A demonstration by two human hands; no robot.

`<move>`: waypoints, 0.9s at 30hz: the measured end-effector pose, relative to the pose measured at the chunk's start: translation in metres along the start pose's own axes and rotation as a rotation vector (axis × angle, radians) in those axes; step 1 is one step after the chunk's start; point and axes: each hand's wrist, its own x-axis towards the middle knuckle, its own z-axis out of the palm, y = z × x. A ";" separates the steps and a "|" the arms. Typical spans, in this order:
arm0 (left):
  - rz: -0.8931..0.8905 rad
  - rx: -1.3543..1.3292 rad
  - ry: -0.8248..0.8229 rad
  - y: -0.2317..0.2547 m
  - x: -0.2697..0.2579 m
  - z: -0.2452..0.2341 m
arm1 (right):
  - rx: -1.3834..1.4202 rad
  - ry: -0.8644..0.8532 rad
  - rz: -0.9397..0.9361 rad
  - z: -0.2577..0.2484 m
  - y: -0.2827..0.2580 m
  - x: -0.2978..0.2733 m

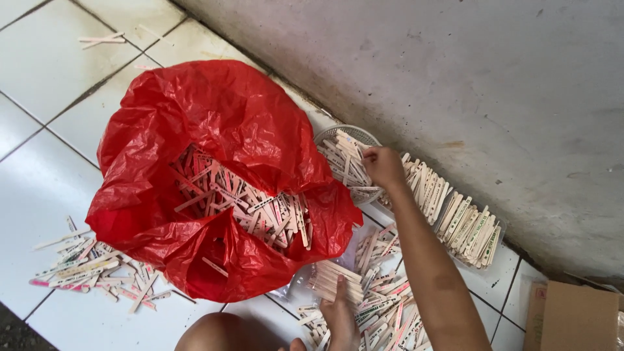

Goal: The person is organizing loose wooden sticks into small bundles and securing each bundle with adhesive tape.

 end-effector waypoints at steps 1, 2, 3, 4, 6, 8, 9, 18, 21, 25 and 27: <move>-0.003 -0.001 0.007 -0.001 0.000 -0.002 | -0.001 -0.007 0.001 0.000 0.002 0.000; -0.004 0.008 0.000 -0.001 0.002 -0.001 | 0.052 -0.005 0.013 -0.002 0.003 0.001; -0.005 0.016 -0.007 -0.002 0.003 -0.001 | 0.105 -0.003 0.024 -0.005 0.004 0.002; -0.005 0.017 -0.006 0.001 -0.001 0.000 | 0.105 -0.004 0.025 -0.009 -0.001 -0.001; -0.006 0.011 -0.012 0.006 -0.008 0.003 | 0.173 -0.052 0.050 -0.019 -0.012 -0.006; 0.003 0.009 -0.019 0.004 -0.007 0.002 | 0.211 -0.021 0.043 -0.020 -0.007 -0.008; 0.012 0.006 -0.026 0.003 -0.006 0.001 | 0.249 0.011 0.035 -0.021 -0.005 -0.009; 0.041 0.007 -0.144 -0.006 -0.004 -0.009 | 0.644 0.021 0.150 -0.064 -0.017 -0.087; 0.041 -0.083 -0.242 -0.029 0.015 -0.017 | 0.842 0.078 0.053 -0.052 0.049 -0.131; 0.019 -0.071 -0.429 -0.027 -0.003 -0.023 | 0.984 0.154 0.058 -0.052 0.078 -0.239; 0.002 -0.070 -0.571 -0.039 0.002 -0.034 | 1.153 0.203 0.163 -0.044 0.092 -0.301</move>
